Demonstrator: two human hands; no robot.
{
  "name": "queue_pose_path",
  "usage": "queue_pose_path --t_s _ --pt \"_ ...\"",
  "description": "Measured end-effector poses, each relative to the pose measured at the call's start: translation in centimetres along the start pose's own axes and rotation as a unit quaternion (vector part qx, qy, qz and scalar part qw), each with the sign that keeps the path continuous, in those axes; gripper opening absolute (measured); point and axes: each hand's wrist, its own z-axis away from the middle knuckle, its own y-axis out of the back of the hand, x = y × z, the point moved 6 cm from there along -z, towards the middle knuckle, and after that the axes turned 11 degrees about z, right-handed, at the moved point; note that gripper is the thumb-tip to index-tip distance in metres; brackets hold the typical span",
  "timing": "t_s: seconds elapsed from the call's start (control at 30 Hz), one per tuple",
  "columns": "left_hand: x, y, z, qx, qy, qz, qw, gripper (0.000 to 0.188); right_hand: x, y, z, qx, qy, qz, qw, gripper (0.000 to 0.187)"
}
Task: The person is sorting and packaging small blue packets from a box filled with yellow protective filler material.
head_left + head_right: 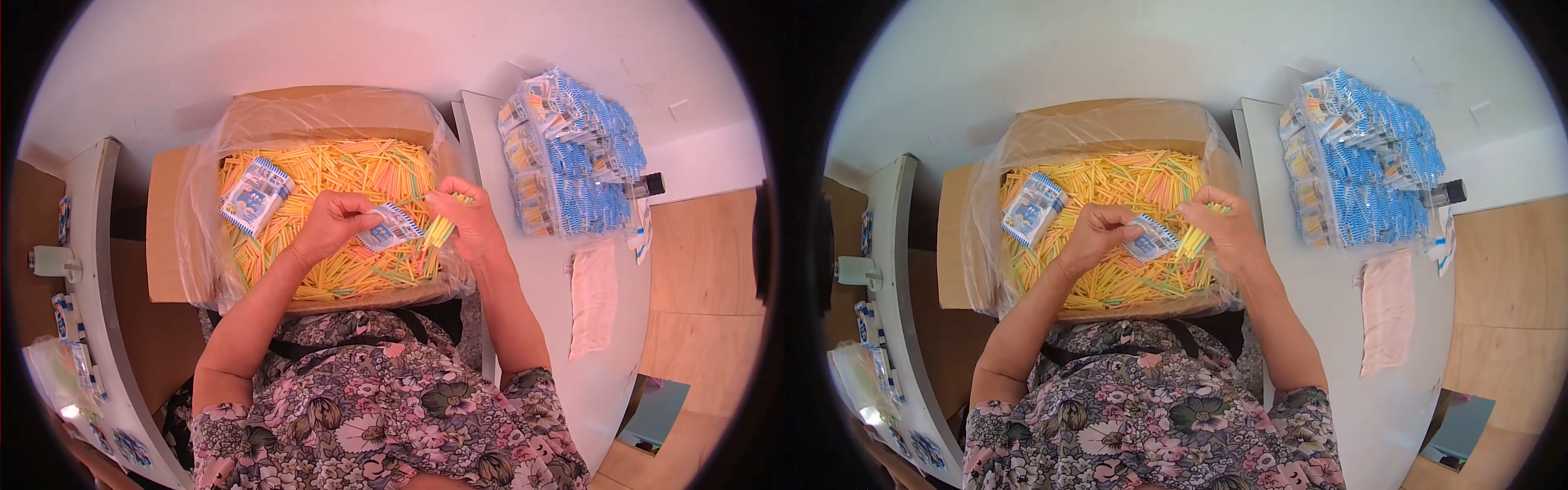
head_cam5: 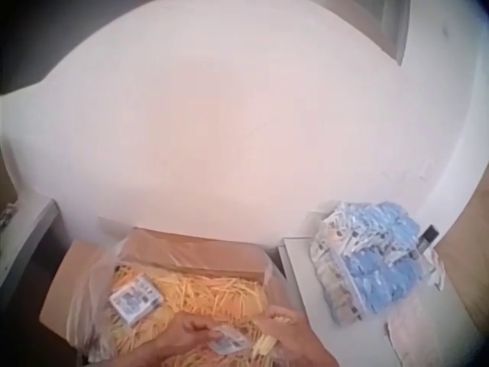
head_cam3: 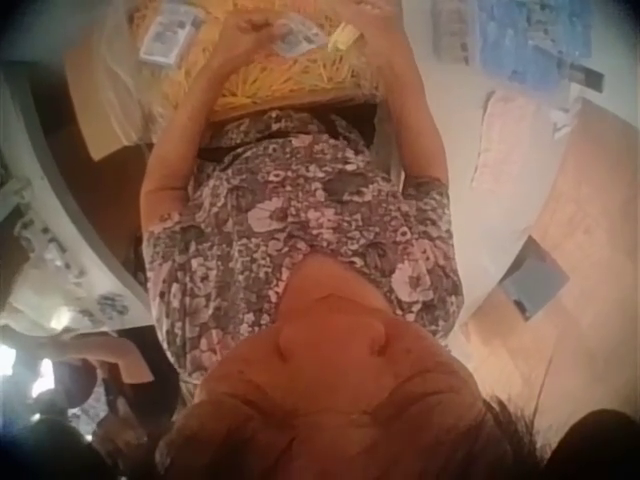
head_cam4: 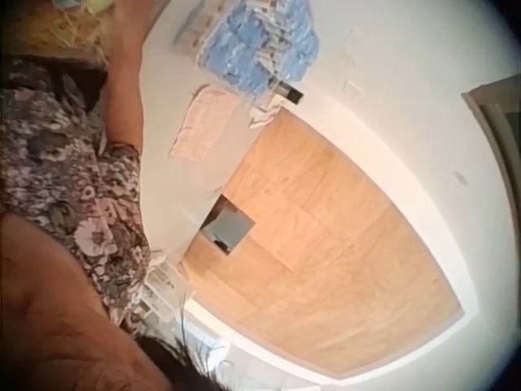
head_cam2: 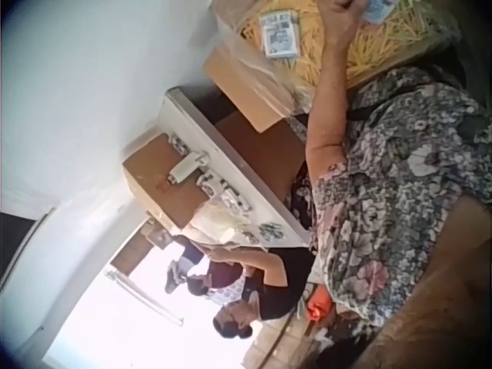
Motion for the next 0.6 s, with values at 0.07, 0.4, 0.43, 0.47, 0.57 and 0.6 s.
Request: queue_pose_path --t_s 0.07,0.4,0.43,0.47,0.57,0.6 --pt "0.2 -0.3 -0.1 -0.002 0.003 0.009 1.000 0.009 -0.2 -0.2 -0.2 -0.022 0.007 -0.005 1.000 0.017" --pt "0.4 -0.1 -0.5 0.023 0.033 0.072 0.997 0.017 4.9 -1.8 2.6 -0.091 0.164 0.643 0.743 0.019" --pt "0.3 0.0 -0.5 0.031 0.039 0.091 0.995 0.017 4.9 -1.9 2.8 -0.097 0.175 0.640 0.742 0.017" --pt "0.4 0.1 -0.4 0.033 0.038 0.091 0.995 0.017 4.8 -2.1 2.8 -0.104 0.187 0.637 0.741 0.016" --pt "0.5 0.1 -0.2 0.002 0.021 0.037 0.999 0.015 2.6 -0.1 1.7 -0.083 0.138 0.390 0.907 0.013" --pt "0.7 0.2 -0.1 0.008 0.000 0.024 1.000 0.012 1.8 -0.1 1.6 -0.083 0.138 0.389 0.907 0.013"
